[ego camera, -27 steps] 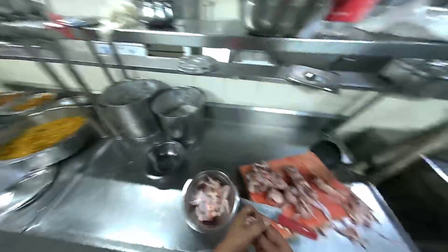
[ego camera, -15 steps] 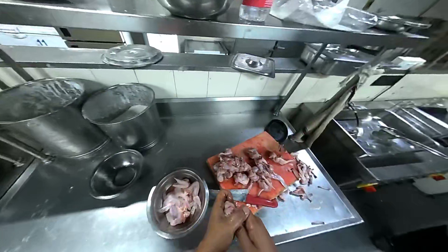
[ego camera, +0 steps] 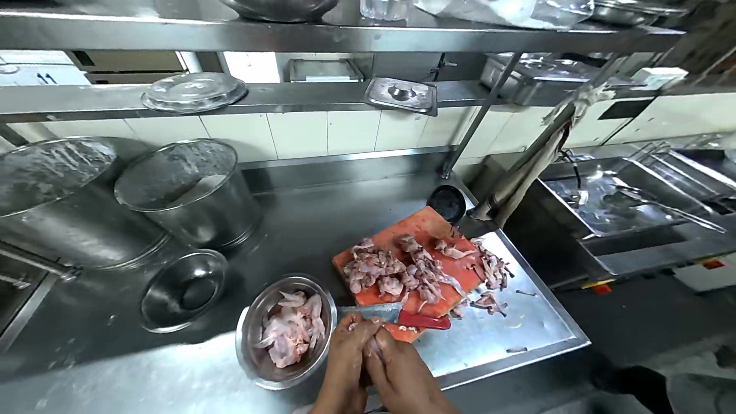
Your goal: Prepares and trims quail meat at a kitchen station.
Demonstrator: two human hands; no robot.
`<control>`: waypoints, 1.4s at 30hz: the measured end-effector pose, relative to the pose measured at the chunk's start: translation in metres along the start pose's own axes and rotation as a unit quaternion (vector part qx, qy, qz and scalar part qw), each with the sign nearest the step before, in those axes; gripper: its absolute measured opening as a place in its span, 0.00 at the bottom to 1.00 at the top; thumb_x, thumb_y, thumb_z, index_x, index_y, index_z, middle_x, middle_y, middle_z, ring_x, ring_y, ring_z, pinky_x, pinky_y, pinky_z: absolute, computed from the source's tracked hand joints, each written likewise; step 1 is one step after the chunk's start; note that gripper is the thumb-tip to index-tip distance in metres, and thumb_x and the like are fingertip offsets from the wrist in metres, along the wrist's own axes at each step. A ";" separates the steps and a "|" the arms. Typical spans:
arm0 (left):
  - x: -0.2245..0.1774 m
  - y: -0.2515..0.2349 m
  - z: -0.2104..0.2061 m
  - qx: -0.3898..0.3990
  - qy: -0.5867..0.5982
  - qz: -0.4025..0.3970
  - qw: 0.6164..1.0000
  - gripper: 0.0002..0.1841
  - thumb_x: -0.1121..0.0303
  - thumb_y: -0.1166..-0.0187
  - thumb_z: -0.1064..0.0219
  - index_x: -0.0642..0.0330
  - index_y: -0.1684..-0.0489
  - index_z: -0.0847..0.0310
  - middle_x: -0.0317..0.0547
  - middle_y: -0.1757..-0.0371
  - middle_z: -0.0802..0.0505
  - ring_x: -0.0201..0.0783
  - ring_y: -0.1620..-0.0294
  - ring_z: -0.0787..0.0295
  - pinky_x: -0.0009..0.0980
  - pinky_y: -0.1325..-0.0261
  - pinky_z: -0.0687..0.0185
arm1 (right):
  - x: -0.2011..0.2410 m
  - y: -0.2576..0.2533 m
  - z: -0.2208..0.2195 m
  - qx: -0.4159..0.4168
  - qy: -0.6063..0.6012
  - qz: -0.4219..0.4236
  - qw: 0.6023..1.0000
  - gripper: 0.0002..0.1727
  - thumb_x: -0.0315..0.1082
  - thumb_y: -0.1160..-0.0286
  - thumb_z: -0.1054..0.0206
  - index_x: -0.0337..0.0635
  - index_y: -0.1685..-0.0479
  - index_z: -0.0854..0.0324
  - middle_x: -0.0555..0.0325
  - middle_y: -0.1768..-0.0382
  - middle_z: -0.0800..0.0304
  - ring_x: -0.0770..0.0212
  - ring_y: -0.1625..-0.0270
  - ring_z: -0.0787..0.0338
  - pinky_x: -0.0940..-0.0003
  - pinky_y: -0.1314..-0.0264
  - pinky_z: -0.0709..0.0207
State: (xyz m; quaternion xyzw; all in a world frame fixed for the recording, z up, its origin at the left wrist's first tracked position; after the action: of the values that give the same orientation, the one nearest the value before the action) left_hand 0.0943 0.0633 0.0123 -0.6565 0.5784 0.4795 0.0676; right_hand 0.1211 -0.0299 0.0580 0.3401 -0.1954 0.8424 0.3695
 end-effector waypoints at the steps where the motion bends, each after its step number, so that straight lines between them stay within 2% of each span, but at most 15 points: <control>1: 0.003 0.000 0.000 -0.001 0.018 0.023 1.000 0.08 0.69 0.26 0.29 0.62 0.65 0.23 0.46 0.78 0.15 0.36 0.77 0.16 0.32 0.72 0.16 | -0.001 0.000 -0.001 0.007 0.004 -0.005 1.000 0.21 0.50 0.11 0.49 0.42 0.60 0.21 0.56 0.80 0.18 0.56 0.76 0.12 0.52 0.74 0.18; 6: 0.012 -0.001 -0.006 0.026 0.065 0.091 0.993 0.08 0.65 0.16 0.37 0.60 0.62 0.21 0.44 0.79 0.16 0.33 0.81 0.17 0.29 0.76 0.18 | -0.005 -0.004 0.001 0.019 -0.003 -0.013 1.000 0.21 0.49 0.11 0.47 0.40 0.60 0.20 0.54 0.79 0.17 0.53 0.74 0.11 0.50 0.71 0.17; 11: 0.011 0.010 -0.019 0.102 0.183 0.147 0.967 0.15 0.65 0.16 0.43 0.59 0.74 0.18 0.40 0.88 0.21 0.29 0.92 0.26 0.23 0.88 0.27 | -0.002 -0.002 0.007 0.067 -0.027 -0.007 0.997 0.21 0.49 0.12 0.46 0.39 0.56 0.20 0.52 0.77 0.16 0.51 0.72 0.10 0.48 0.69 0.16; 14: 0.011 -0.001 -0.015 0.108 0.140 0.067 0.982 0.12 0.67 0.17 0.44 0.58 0.68 0.16 0.40 0.83 0.16 0.27 0.87 0.21 0.22 0.82 0.22 | -0.006 -0.004 0.008 0.077 -0.040 -0.018 0.996 0.21 0.49 0.11 0.46 0.39 0.54 0.20 0.51 0.76 0.15 0.50 0.70 0.10 0.46 0.67 0.16; 17: 0.025 -0.032 0.000 0.069 -0.122 -0.041 0.989 0.10 0.63 0.16 0.44 0.58 0.56 0.20 0.36 0.71 0.14 0.28 0.70 0.16 0.27 0.63 0.16 | -0.027 0.000 -0.005 0.124 -0.010 -0.099 0.987 0.22 0.48 0.10 0.49 0.37 0.44 0.20 0.44 0.66 0.10 0.43 0.59 0.06 0.40 0.55 0.14; 19: 0.043 -0.034 0.000 0.061 -0.158 0.043 0.985 0.19 0.55 0.07 0.51 0.58 0.50 0.19 0.40 0.65 0.11 0.33 0.63 0.12 0.34 0.55 0.13 | -0.037 0.003 -0.009 0.152 0.014 -0.140 0.978 0.23 0.49 0.09 0.51 0.40 0.38 0.21 0.43 0.60 0.08 0.41 0.54 0.05 0.39 0.51 0.14; 21: 0.058 -0.024 -0.006 0.090 -0.120 0.167 0.975 0.30 0.44 0.07 0.58 0.57 0.52 0.15 0.48 0.63 0.06 0.41 0.61 0.07 0.42 0.54 0.10 | -0.042 0.004 -0.007 0.160 0.017 -0.152 0.975 0.23 0.50 0.09 0.51 0.41 0.38 0.21 0.43 0.57 0.08 0.42 0.52 0.06 0.39 0.49 0.15; 22: 0.064 -0.019 -0.008 0.123 -0.100 0.206 0.966 0.33 0.39 0.08 0.61 0.56 0.52 0.15 0.49 0.63 0.06 0.42 0.62 0.08 0.43 0.57 0.10 | -0.044 0.005 -0.006 0.157 0.014 -0.150 0.976 0.23 0.50 0.09 0.51 0.40 0.39 0.22 0.43 0.58 0.09 0.42 0.53 0.06 0.40 0.50 0.14; 23: 0.068 -0.016 -0.011 0.149 -0.084 0.228 0.958 0.35 0.36 0.11 0.63 0.55 0.56 0.15 0.48 0.68 0.08 0.40 0.70 0.11 0.39 0.67 0.13 | -0.044 0.007 -0.005 0.154 0.010 -0.148 0.977 0.24 0.50 0.09 0.51 0.40 0.40 0.22 0.43 0.60 0.09 0.42 0.54 0.06 0.40 0.51 0.14; 25: 0.068 -0.012 -0.018 0.169 -0.046 0.232 0.957 0.31 0.38 0.11 0.56 0.54 0.63 0.16 0.46 0.74 0.11 0.37 0.78 0.16 0.33 0.76 0.18 | -0.045 0.009 -0.001 0.158 0.008 -0.149 0.976 0.23 0.50 0.09 0.51 0.38 0.42 0.22 0.44 0.62 0.09 0.42 0.55 0.06 0.41 0.51 0.15; 28: 0.055 -0.021 -0.019 0.105 -0.104 0.132 0.980 0.13 0.58 0.15 0.38 0.59 0.58 0.18 0.44 0.72 0.10 0.36 0.71 0.11 0.35 0.65 0.12 | -0.049 0.013 0.003 0.135 0.015 -0.138 0.981 0.22 0.46 0.11 0.48 0.35 0.44 0.21 0.42 0.63 0.09 0.41 0.55 0.06 0.40 0.52 0.15; 32: 0.042 -0.026 -0.019 0.042 -0.182 0.052 0.981 0.15 0.57 0.21 0.32 0.62 0.59 0.16 0.44 0.72 0.11 0.37 0.71 0.12 0.36 0.65 0.14 | -0.050 0.011 0.005 0.080 0.014 -0.094 0.992 0.20 0.45 0.13 0.46 0.37 0.47 0.18 0.45 0.68 0.09 0.44 0.61 0.05 0.42 0.58 0.13; 35: 0.043 -0.024 -0.018 0.028 -0.116 0.060 0.991 0.13 0.59 0.17 0.33 0.63 0.60 0.18 0.46 0.74 0.12 0.37 0.73 0.13 0.35 0.67 0.14 | -0.052 0.011 0.005 0.057 0.010 -0.067 0.996 0.22 0.49 0.11 0.49 0.40 0.53 0.19 0.50 0.76 0.13 0.47 0.69 0.07 0.44 0.66 0.15; 38: 0.050 -0.019 -0.021 0.028 -0.028 0.131 0.991 0.14 0.59 0.12 0.38 0.63 0.59 0.19 0.47 0.75 0.12 0.38 0.75 0.13 0.35 0.68 0.13 | -0.053 0.011 0.005 0.060 0.005 -0.059 0.996 0.23 0.51 0.10 0.50 0.41 0.55 0.19 0.52 0.77 0.15 0.50 0.71 0.09 0.47 0.67 0.15; 42: 0.047 -0.017 -0.021 0.054 0.013 0.208 0.976 0.28 0.48 0.07 0.53 0.55 0.80 0.26 0.39 0.87 0.23 0.30 0.91 0.30 0.25 0.88 0.33 | -0.055 0.009 0.004 0.092 -0.047 -0.055 0.993 0.23 0.50 0.11 0.49 0.40 0.53 0.18 0.51 0.76 0.15 0.51 0.70 0.10 0.47 0.66 0.16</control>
State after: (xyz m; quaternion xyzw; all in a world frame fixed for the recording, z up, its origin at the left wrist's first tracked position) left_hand 0.1137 0.0227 -0.0184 -0.5232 0.7282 0.4427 -0.0063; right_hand 0.1430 -0.0649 0.0203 0.4221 -0.1150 0.8184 0.3725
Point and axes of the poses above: each hand's wrist, its own y-axis away from the middle knuckle, its own z-axis out of the back of the hand, x = y × z, the point moved 8 cm from there along -y, towards the middle knuckle
